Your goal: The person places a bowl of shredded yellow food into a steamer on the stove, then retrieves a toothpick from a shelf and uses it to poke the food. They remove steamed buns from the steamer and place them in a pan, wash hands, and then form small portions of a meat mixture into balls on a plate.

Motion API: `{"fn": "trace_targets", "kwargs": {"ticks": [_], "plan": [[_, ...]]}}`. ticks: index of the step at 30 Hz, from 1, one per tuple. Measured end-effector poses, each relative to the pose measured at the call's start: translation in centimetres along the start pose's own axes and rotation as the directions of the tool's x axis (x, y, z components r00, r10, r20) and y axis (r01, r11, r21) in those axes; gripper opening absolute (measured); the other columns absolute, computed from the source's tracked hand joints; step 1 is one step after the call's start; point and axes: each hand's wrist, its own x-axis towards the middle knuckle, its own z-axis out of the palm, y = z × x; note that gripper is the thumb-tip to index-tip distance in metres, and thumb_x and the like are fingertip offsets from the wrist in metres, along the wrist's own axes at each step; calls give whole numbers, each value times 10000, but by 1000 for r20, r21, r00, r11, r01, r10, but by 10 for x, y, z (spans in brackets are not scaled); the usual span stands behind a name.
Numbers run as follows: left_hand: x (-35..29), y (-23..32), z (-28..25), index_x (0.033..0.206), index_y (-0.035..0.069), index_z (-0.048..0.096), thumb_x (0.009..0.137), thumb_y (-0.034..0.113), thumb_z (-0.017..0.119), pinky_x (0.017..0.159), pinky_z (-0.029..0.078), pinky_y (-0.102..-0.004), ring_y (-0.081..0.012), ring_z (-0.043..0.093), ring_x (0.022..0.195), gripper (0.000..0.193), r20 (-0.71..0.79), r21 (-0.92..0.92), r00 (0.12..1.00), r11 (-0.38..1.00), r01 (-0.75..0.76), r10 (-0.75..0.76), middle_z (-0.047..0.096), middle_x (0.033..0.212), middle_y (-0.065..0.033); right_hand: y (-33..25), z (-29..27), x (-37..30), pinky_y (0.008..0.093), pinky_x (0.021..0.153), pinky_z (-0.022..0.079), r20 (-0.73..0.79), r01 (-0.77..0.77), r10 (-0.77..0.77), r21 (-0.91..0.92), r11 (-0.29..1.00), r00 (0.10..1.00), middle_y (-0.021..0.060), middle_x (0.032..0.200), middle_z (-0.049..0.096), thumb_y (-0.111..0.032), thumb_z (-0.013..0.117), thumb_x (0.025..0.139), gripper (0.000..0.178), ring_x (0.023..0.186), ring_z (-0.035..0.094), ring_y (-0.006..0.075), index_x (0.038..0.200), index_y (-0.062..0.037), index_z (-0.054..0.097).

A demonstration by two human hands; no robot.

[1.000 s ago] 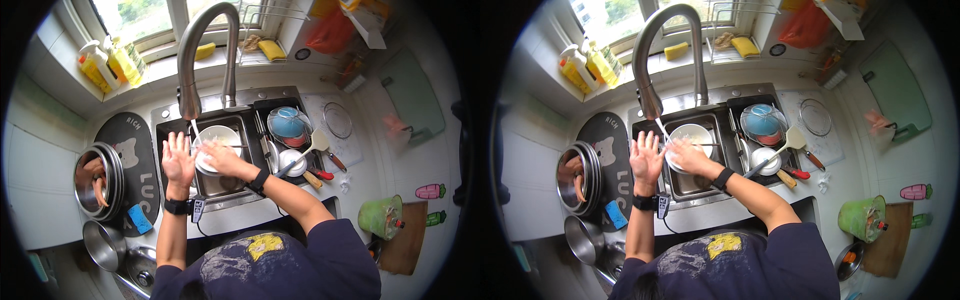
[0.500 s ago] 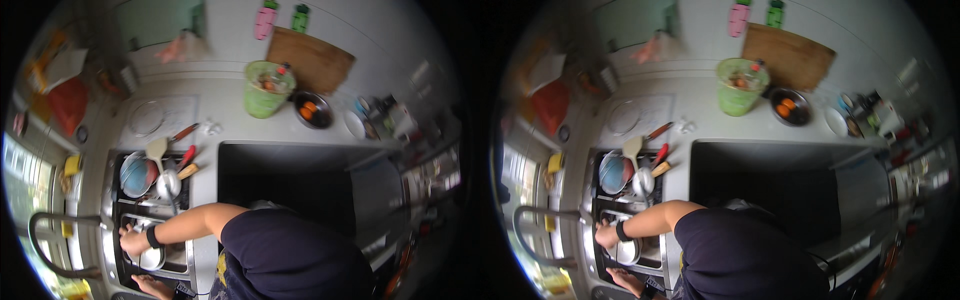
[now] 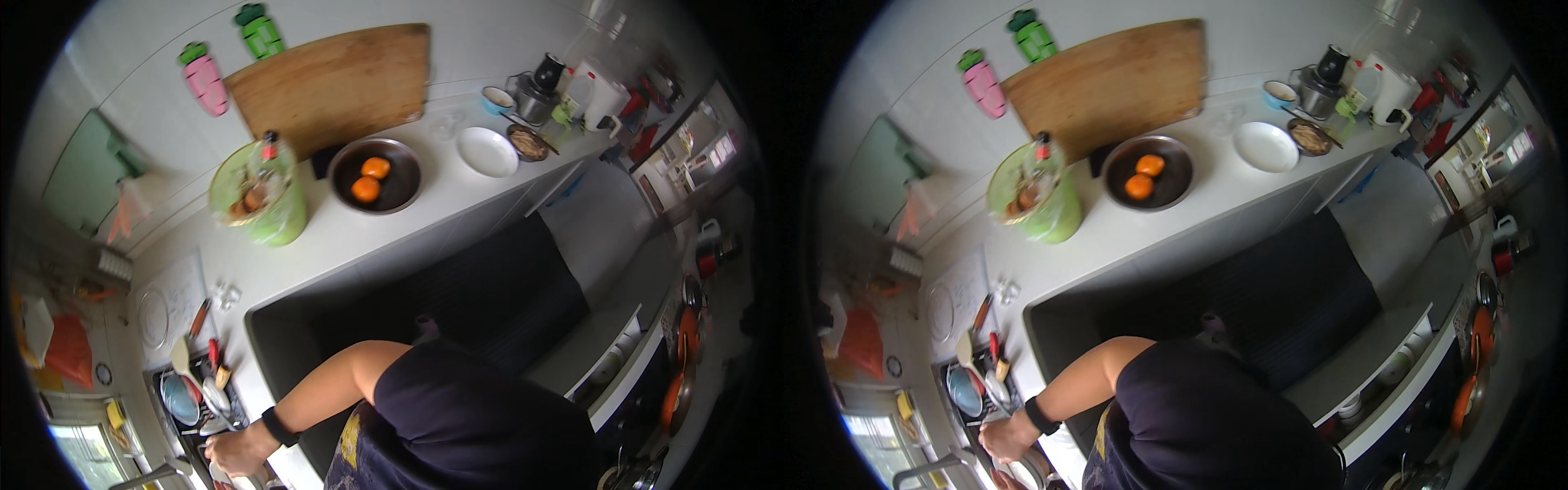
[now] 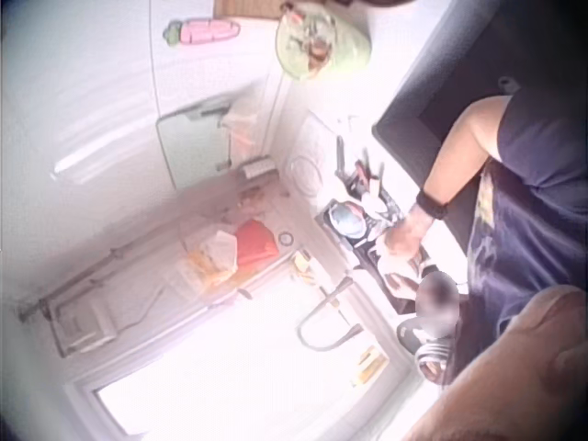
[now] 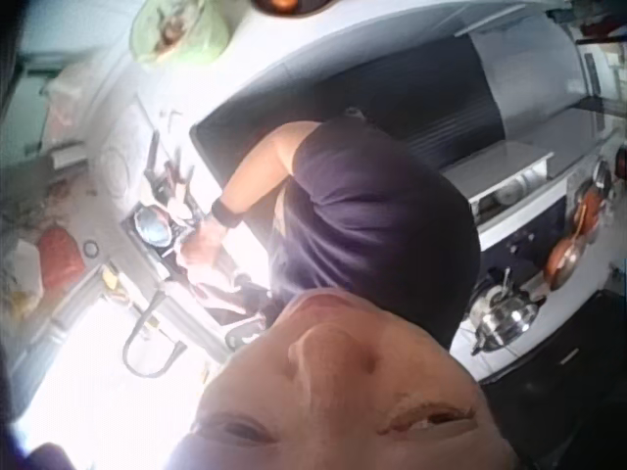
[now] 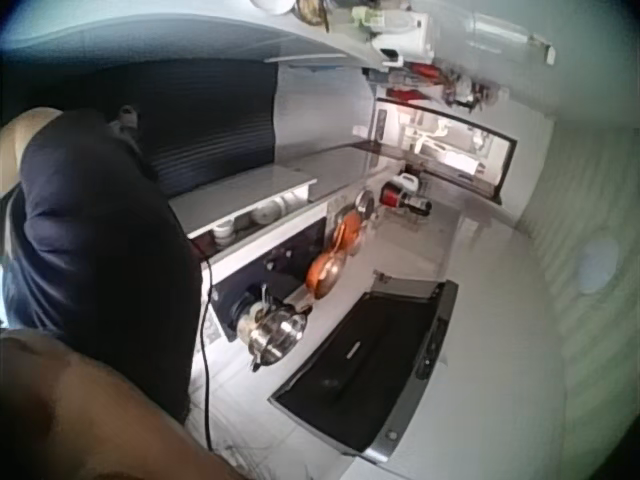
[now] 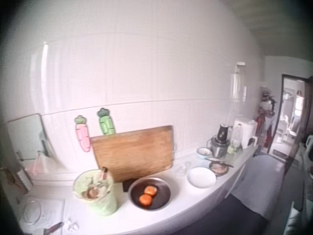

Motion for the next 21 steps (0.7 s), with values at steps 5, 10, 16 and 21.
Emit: {"fn": "trace_targets", "kwargs": {"ticks": [5, 10, 16, 21], "plan": [[-32, 117, 124, 1082, -49, 584, 951, 225, 516, 597, 425, -218, -94, 531, 649, 312, 419, -186, 904, 983, -3, 82, 588, 764, -36, 34, -142, -175, 409, 646, 492, -197, -307, 386, 340, 889, 901, 158, 676, 616, -179, 571, 840, 267, 667, 621, 322, 654, 4, 628], [-94, 266, 258, 1330, -8, 438, 926, 9, 424, 581, 520, -242, -204, 683, 712, 405, 861, -333, 413, 943, 19, 296, 618, 1109, -187, 23, -272, -362, 429, 686, 491, -22, -828, 847, 198, 524, 531, 176, 783, 629, -116, 535, 872, 142, 767, 632, 342, 874, 3, 612], [-157, 387, 366, 1362, 145, 443, 745, 4, 677, 929, 467, -380, -357, 401, 1288, 674, 790, -612, -284, 681, -401, 543, 308, 1445, -237, -75, -365, -551, 395, 894, 474, -178, -994, 983, -89, -59, -43, 189, 1319, 438, 63, 523, 774, 476, 1148, 498, 347, 1238, -42, 502], [-209, 440, 433, 1266, 50, 521, 803, 130, 662, 964, 418, -376, -365, 514, 1161, 491, 736, -670, -408, 665, -331, 539, 547, 1234, -229, -150, -455, -640, 403, 921, 450, -493, -809, 742, -121, -576, -455, 169, 1253, 495, -48, 572, 803, 371, 1117, 506, 358, 1174, -60, 573]]}}
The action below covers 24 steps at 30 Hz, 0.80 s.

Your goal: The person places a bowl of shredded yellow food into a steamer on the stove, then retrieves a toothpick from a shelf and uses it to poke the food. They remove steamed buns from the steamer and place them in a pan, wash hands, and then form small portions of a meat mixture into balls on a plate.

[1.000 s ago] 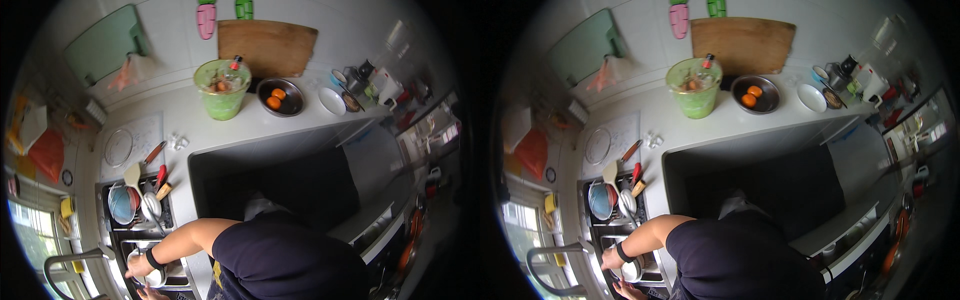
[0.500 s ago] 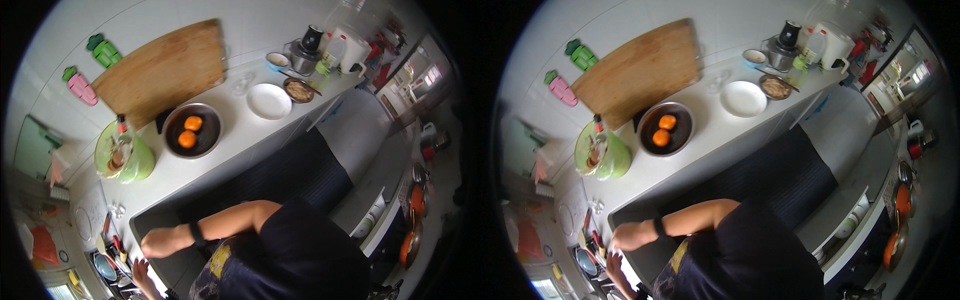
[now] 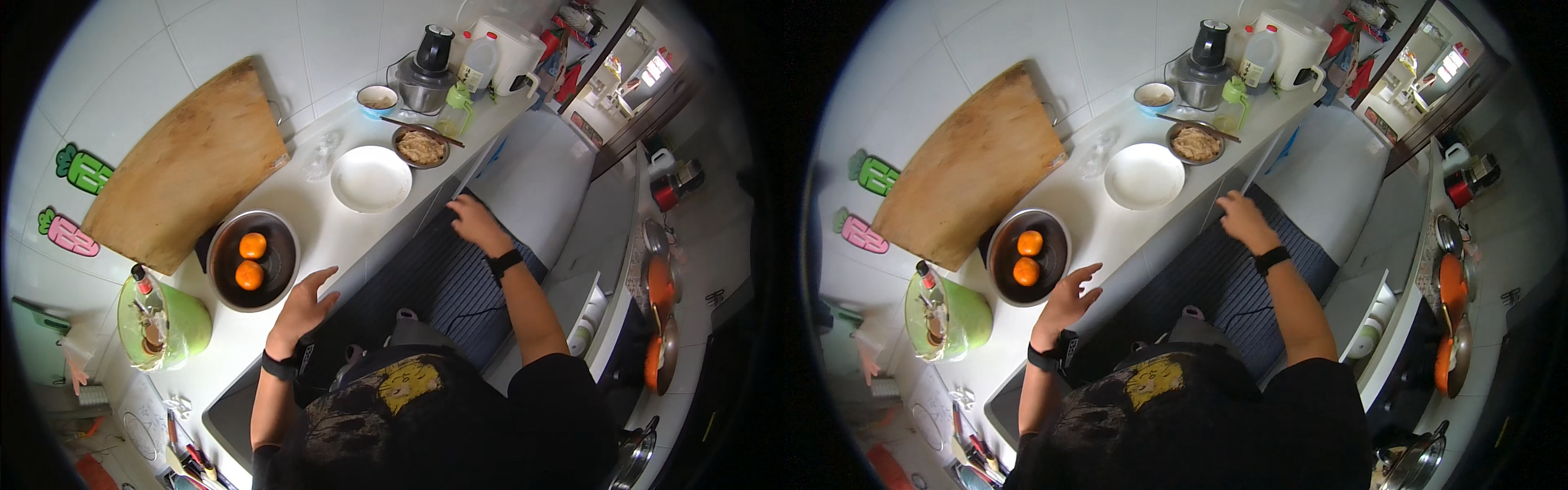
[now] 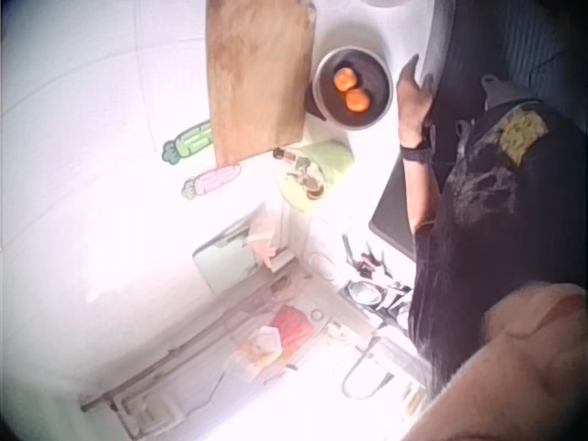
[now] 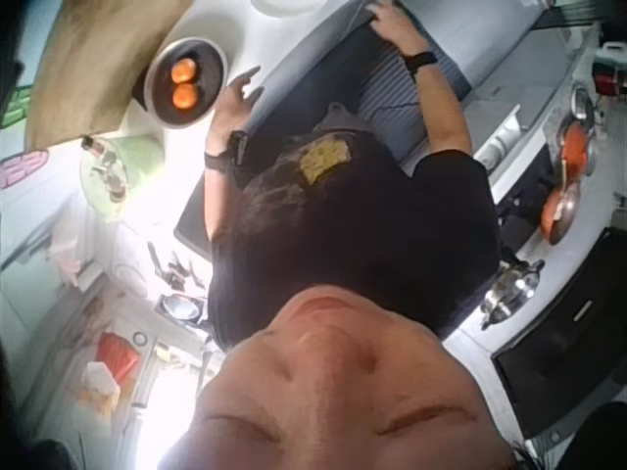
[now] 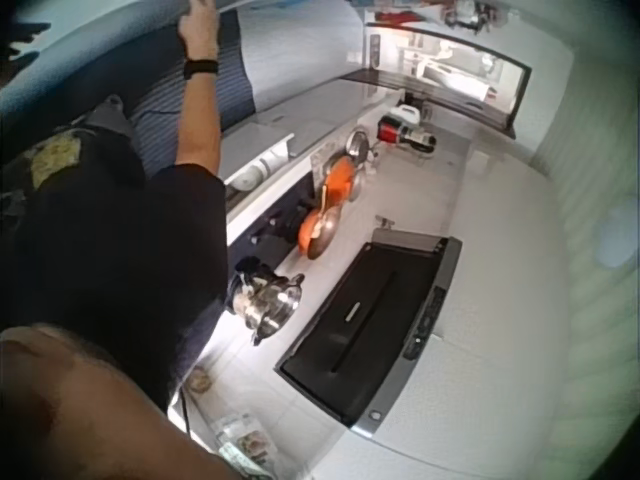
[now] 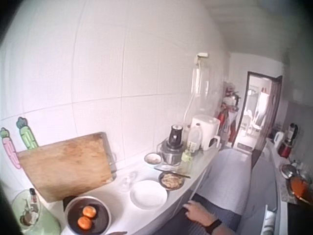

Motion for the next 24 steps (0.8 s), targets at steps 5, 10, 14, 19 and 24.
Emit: {"fn": "trace_targets", "kwargs": {"ticks": [5, 10, 14, 19, 24], "plan": [[54, -1, 21, 1200, 29, 584, 857, 116, 626, 788, 512, -315, -226, 638, 927, 356, 3, 63, 1000, 998, 6, -7, 647, 1092, -159, 70, -36, 45, 407, 903, 447, -150, -146, 166, 137, 980, 975, 176, 1214, 547, -180, 566, 871, 349, 1079, 537, 342, 1182, -23, 560], [115, 13, 79, 1175, 6, 592, 864, 112, 615, 761, 509, -300, -218, 650, 858, 329, -13, -3, 999, 999, 40, -40, 669, 1024, -156, 115, -31, 116, 420, 930, 430, -233, -30, 62, 135, 990, 970, 212, 1243, 522, -252, 533, 906, 433, 1122, 512, 358, 1268, -21, 479], [187, 47, 135, 1154, -6, 597, 863, 89, 592, 748, 515, -317, -253, 653, 863, 306, -85, -26, 996, 1000, 5, -7, 663, 995, -181, 143, -17, 172, 421, 940, 425, -198, 180, -147, 161, 970, 969, 230, 1243, 512, -288, 526, 917, 510, 1139, 498, 375, 1340, -32, 400], [262, 88, 175, 1110, -25, 601, 854, 86, 583, 735, 519, -338, -285, 652, 843, 280, -221, -41, 974, 998, 42, -50, 651, 956, -195, 166, -2, 205, 427, 845, 471, -72, 299, -290, 196, 934, 954, 184, 1175, 549, -227, 512, 926, 438, 1040, 551, 363, 1340, -123, 418], [296, 96, 186, 1094, -23, 600, 850, 81, 570, 741, 518, -353, -308, 649, 835, 267, -331, -40, 930, 987, 154, -159, 647, 964, -200, 177, 7, 225, 438, 749, 489, -70, 383, -376, 188, 904, 924, 161, 1053, 576, -155, 513, 910, 424, 914, 583, 362, 1326, -159, 433]]}}
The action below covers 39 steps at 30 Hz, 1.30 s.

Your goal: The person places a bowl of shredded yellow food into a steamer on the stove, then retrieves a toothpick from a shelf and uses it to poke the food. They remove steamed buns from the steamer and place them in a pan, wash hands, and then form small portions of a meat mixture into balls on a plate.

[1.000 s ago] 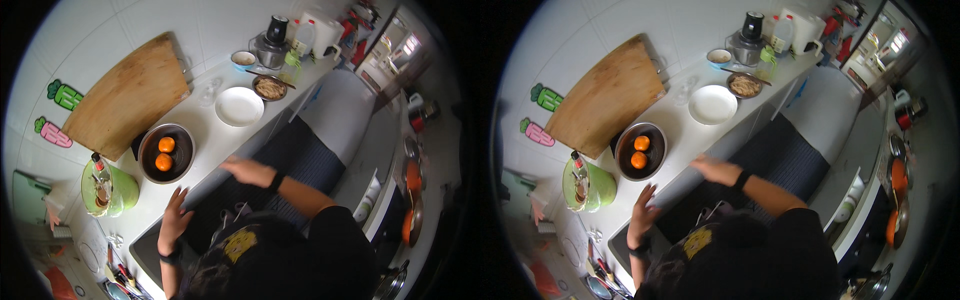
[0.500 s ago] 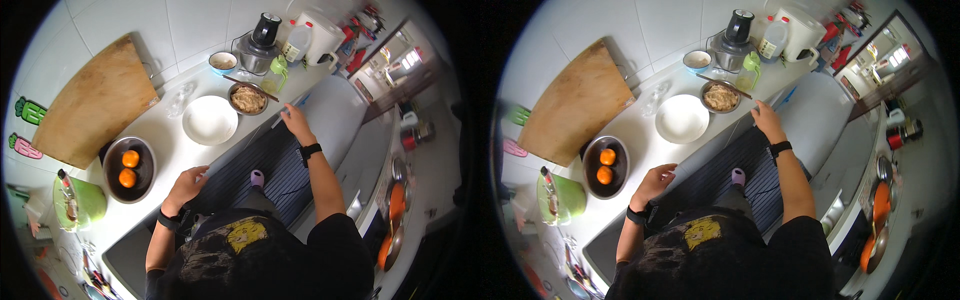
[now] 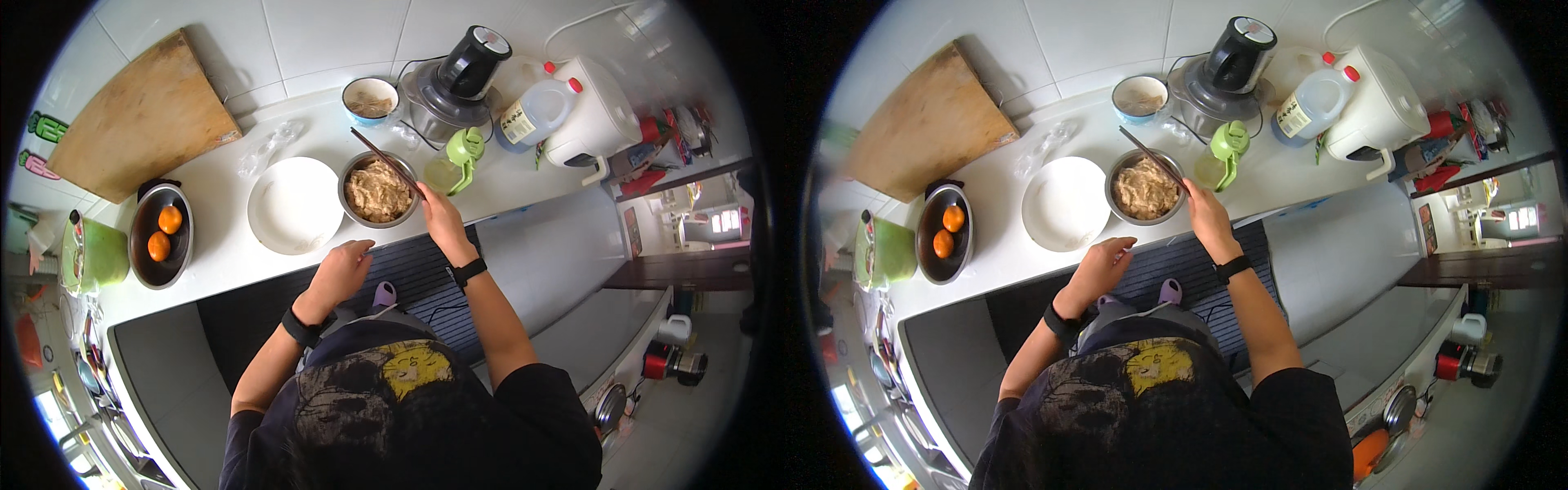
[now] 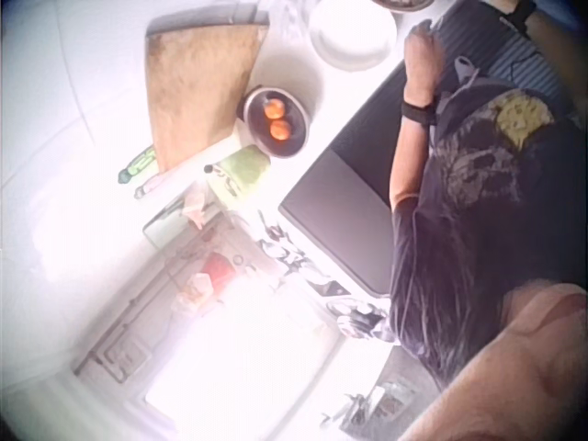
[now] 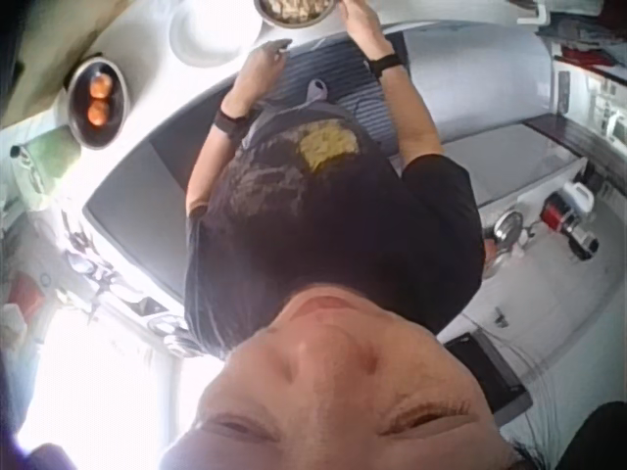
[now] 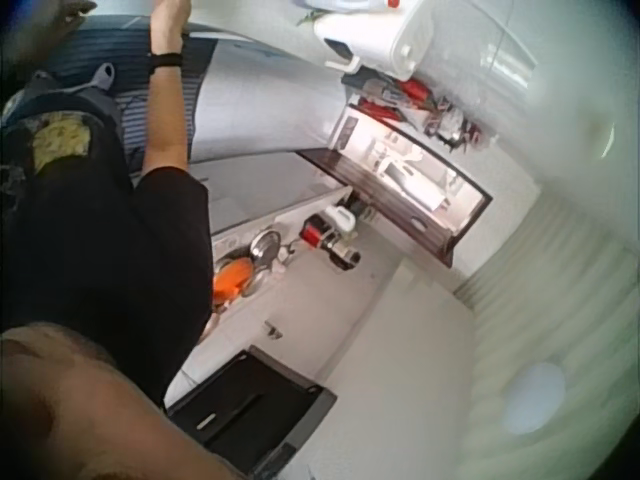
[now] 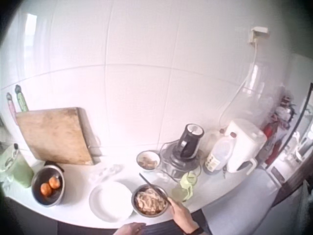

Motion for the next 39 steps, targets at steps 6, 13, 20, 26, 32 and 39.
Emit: {"fn": "trace_targets", "kwargs": {"ticks": [6, 13, 20, 26, 32, 39], "plan": [[16, -13, 10, 1085, -17, 604, 848, 85, 564, 737, 513, -374, -321, 649, 843, 261, -9, -37, 1000, 999, 13, -13, 646, 983, -205, -16, -22, 6, 428, 723, 497, 25, 21, -19, -83, 996, 1000, 137, 1026, 589, -131, 534, 891, 434, 900, 592, 339, 1316, -155, 451], [22, -34, 22, 983, -11, 652, 840, 96, 575, 704, 514, -364, -338, 649, 784, 195, -156, -46, 986, 998, 47, -54, 659, 874, -200, -63, -37, 3, 397, 856, 454, -107, 253, -258, -61, 966, 960, 148, 1029, 577, -38, 645, 781, 298, 971, 539, 334, 1074, -6, 608], [39, -22, 44, 926, -14, 667, 828, 104, 602, 623, 502, -352, -313, 648, 677, 167, -333, -74, 918, 977, 201, -214, 664, 795, -189, -57, 4, 36, 387, 903, 437, 122, 339, -346, 79, 938, 930, 162, 1152, 508, -61, 721, 712, 520, 1056, 507, 328, 1181, 26, 513], [37, -18, 43, 882, -26, 666, 831, 130, 599, 598, 491, -353, -319, 644, 643, 177, -343, -78, 895, 958, 276, -286, 645, 719, -203, -53, 14, 42, 389, 886, 446, 163, 391, -398, 75, 917, 903, 170, 1118, 512, -54, 734, 677, 509, 1052, 511, 333, 1131, 42, 524], [36, -18, 47, 890, -22, 669, 833, 131, 598, 595, 491, -353, -324, 645, 640, 178, -355, -124, 881, 950, 286, -312, 645, 722, -207, -48, 23, 45, 402, 813, 465, 159, 417, -427, 93, 904, 890, 146, 978, 536, -15, 698, 680, 296, 972, 533, 332, 937, 0, 552], [33, -14, 46, 884, -20, 668, 834, 128, 596, 588, 489, -350, -320, 641, 625, 171, -344, -114, 890, 954, 276, -298, 635, 710, -212, -46, 22, 44, 403, 747, 471, 114, 417, -434, 143, 897, 894, 129, 868, 549, 5, 661, 690, 179, 859, 564, 325, 837, -31, 565]]}}
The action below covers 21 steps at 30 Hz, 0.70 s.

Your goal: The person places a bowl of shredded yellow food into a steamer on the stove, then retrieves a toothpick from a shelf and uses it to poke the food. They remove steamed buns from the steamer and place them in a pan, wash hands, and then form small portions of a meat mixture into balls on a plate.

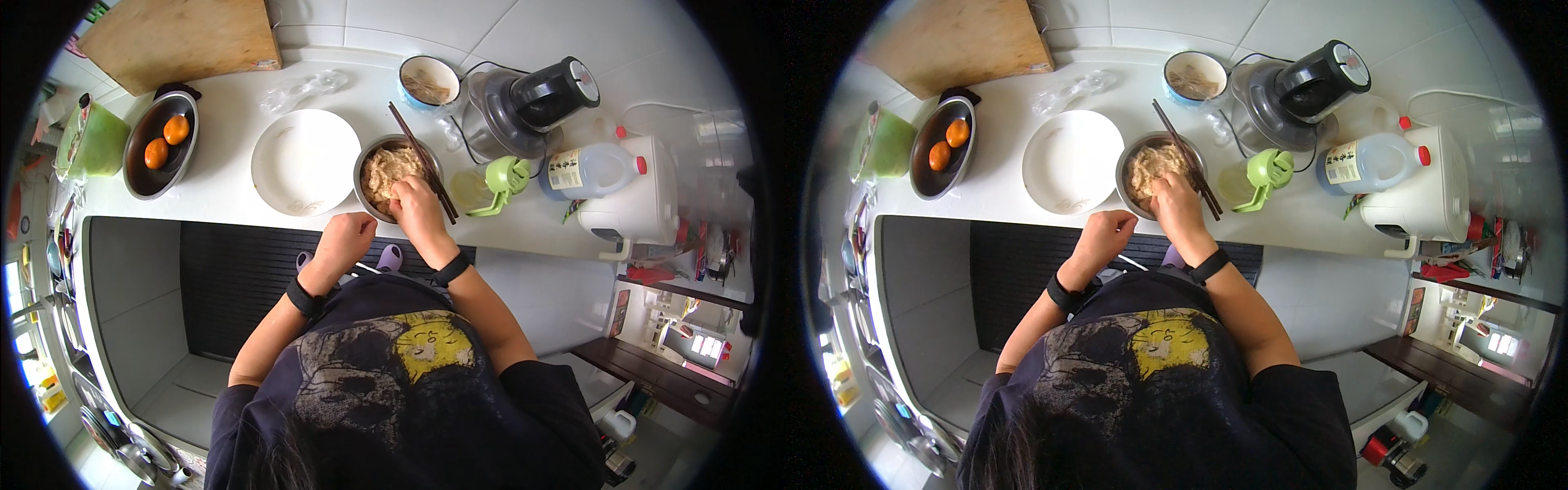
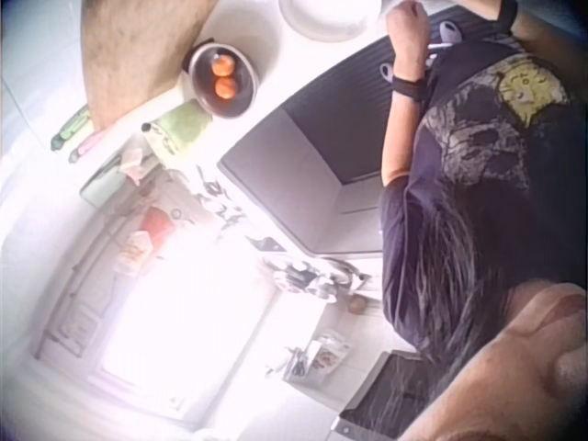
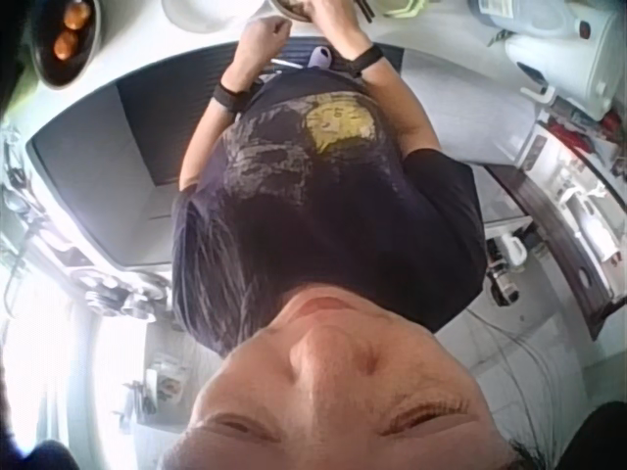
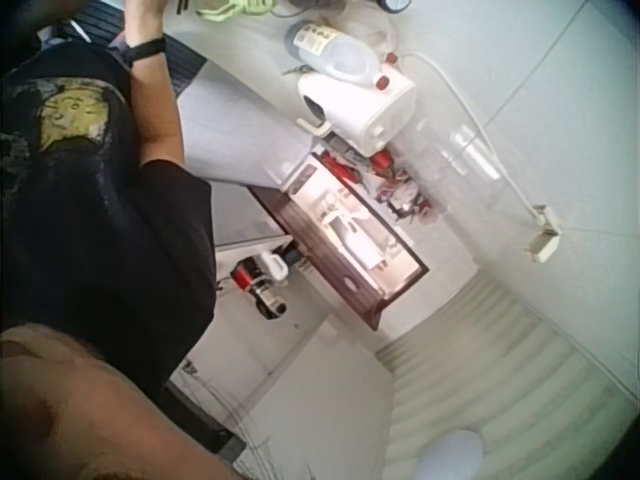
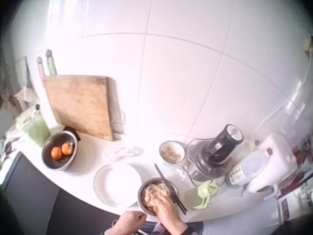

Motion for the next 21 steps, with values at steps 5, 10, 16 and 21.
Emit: {"fn": "trace_targets", "kwargs": {"ticks": [5, 10, 16, 21], "plan": [[1, 4, -6, 889, -18, 664, 834, 115, 597, 586, 492, -341, -299, 646, 624, 158, -58, -24, 998, 999, -34, 33, 645, 716, -193, -1, -9, -2, 405, 713, 479, 9, 7, -7, 9, 1000, 1000, 124, 870, 555, 23, 651, 674, 214, 821, 576, 325, 865, -34, 574], [5, 8, -8, 905, -19, 666, 837, 98, 600, 597, 506, -306, -232, 664, 638, 150, -84, -57, 996, 998, -34, 29, 662, 707, -158, 1, -10, -1, 410, 686, 487, 36, 24, -23, -25, 999, 999, 129, 844, 562, 40, 651, 667, 222, 774, 580, 348, 870, -26, 592], [17, 18, -8, 1075, -71, 602, 914, 124, 536, 659, 539, -290, -182, 676, 752, 261, -24, -328, 991, 938, 113, -128, 679, 858, -157, 7, -21, 4, 218, 718, 501, 83, -387, 388, 402, 830, 918, 61, 851, 660, -12, 703, 739, 219, 787, 635, 104, 951, -14, 649], [36, 27, 4, 1246, -100, 460, 994, 184, 424, 905, 498, -327, -225, 606, 1016, 381, 224, -885, 958, 375, 277, -180, 562, 1183, -176, 2, -29, 5, 226, 730, 498, 126, -370, 389, 661, 653, 913, 67, 906, 662, -57, 671, 833, 174, 809, 625, 127, 1001, -10, 660]]}}
